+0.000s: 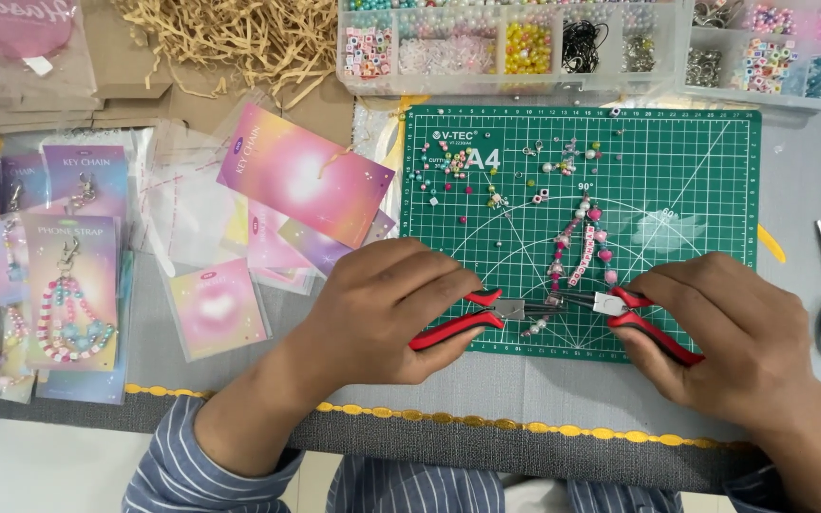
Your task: The person assembles a beaded keychain using pliers to open and close jump rings. They thread colorful beads onto a string, attach a metal clasp, and secure the components together on a green cutting mat.
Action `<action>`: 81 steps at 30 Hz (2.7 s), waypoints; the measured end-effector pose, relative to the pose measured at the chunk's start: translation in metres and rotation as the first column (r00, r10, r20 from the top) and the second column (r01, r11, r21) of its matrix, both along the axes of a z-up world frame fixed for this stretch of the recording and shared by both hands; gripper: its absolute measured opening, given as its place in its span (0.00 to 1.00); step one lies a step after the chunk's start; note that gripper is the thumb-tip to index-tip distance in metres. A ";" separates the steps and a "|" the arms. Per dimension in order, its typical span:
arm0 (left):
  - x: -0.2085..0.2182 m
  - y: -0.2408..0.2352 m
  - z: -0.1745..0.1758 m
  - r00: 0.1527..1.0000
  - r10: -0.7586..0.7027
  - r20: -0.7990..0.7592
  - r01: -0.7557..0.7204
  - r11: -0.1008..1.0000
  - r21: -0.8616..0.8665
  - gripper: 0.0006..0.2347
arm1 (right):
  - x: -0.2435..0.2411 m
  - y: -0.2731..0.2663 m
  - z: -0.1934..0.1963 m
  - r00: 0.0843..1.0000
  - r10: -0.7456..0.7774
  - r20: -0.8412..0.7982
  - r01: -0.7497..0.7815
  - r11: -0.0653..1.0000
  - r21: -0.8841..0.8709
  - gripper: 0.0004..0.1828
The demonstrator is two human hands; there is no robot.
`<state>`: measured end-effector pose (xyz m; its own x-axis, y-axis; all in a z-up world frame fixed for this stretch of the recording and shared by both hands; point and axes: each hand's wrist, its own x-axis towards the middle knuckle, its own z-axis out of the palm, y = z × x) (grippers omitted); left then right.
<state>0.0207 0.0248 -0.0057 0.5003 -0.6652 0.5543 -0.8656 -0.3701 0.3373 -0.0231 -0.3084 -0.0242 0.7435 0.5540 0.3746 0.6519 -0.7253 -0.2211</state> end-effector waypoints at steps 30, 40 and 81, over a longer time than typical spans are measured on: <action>0.000 0.004 -0.008 0.990 0.056 0.131 -0.062 0.997 0.045 0.12 | 0.012 -0.005 0.000 0.991 -0.002 -0.131 0.006 0.999 0.032 0.18; 0.000 -0.001 0.005 0.979 0.173 0.110 -0.173 0.985 -0.013 0.09 | 0.037 -0.080 -0.036 0.869 -0.495 -0.010 0.482 0.850 -0.215 0.21; -0.014 -0.010 -0.001 0.956 0.189 0.225 -0.204 0.978 0.046 0.08 | 0.002 0.074 0.002 0.899 0.223 0.376 -0.222 0.974 -0.048 0.03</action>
<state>0.0065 0.0146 -0.0064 0.4966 -0.6058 0.6216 -0.8233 -0.5556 0.1162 -0.0209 -0.2340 -0.0218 0.4046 0.6902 0.5999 0.8304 -0.5521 0.0752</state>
